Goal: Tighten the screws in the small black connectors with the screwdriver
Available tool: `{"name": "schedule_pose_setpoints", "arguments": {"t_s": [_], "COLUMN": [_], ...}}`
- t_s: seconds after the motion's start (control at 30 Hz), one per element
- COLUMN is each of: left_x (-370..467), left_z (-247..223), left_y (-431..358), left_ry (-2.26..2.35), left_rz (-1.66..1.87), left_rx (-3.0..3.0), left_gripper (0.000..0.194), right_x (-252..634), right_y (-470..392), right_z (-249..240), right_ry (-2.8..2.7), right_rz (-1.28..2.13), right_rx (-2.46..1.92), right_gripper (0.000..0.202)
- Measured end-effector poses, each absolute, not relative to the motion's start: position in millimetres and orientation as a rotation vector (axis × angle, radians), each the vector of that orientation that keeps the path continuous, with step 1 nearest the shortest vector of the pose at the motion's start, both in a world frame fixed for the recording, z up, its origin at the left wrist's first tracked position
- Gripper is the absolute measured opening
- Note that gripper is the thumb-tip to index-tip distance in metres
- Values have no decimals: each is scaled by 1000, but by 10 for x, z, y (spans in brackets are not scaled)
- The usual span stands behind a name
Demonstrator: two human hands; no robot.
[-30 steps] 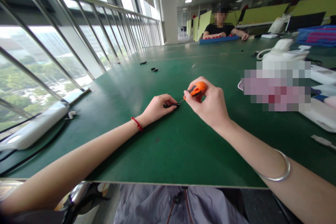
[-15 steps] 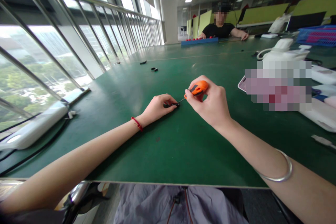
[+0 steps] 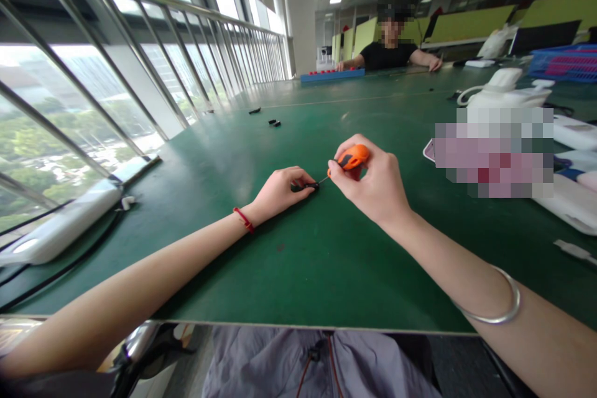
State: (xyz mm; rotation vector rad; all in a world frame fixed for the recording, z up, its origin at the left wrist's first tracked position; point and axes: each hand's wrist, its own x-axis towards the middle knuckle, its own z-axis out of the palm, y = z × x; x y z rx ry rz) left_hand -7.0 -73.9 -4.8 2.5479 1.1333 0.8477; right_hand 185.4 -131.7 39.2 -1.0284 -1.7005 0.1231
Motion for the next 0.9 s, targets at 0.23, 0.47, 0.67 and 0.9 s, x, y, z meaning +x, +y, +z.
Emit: {"name": "schedule_pose_setpoints", "arguments": {"t_s": [0.23, 0.47, 0.67, 0.9], "left_x": [-66, -65, -68, -66], "left_z": [-46, -45, -44, -44], "left_y": [-761, -757, -756, -759], "left_ry": [1132, 1146, 1146, 1147], "left_rz": [855, 842, 838, 840], "left_rx": [2573, 2567, 2577, 2581], "left_gripper": [13, 14, 13, 13], "right_x": [1858, 1862, 1833, 1857], "right_y": [-1317, -1286, -1340, -1309], "right_z": [395, 364, 392, 374], "right_ry": [-1684, -1628, -1684, -1653], "right_rz": [165, 236, 188, 179], "right_rx": [-1058, -945, -1091, -1038], "right_gripper": [10, 37, 9, 28]}}
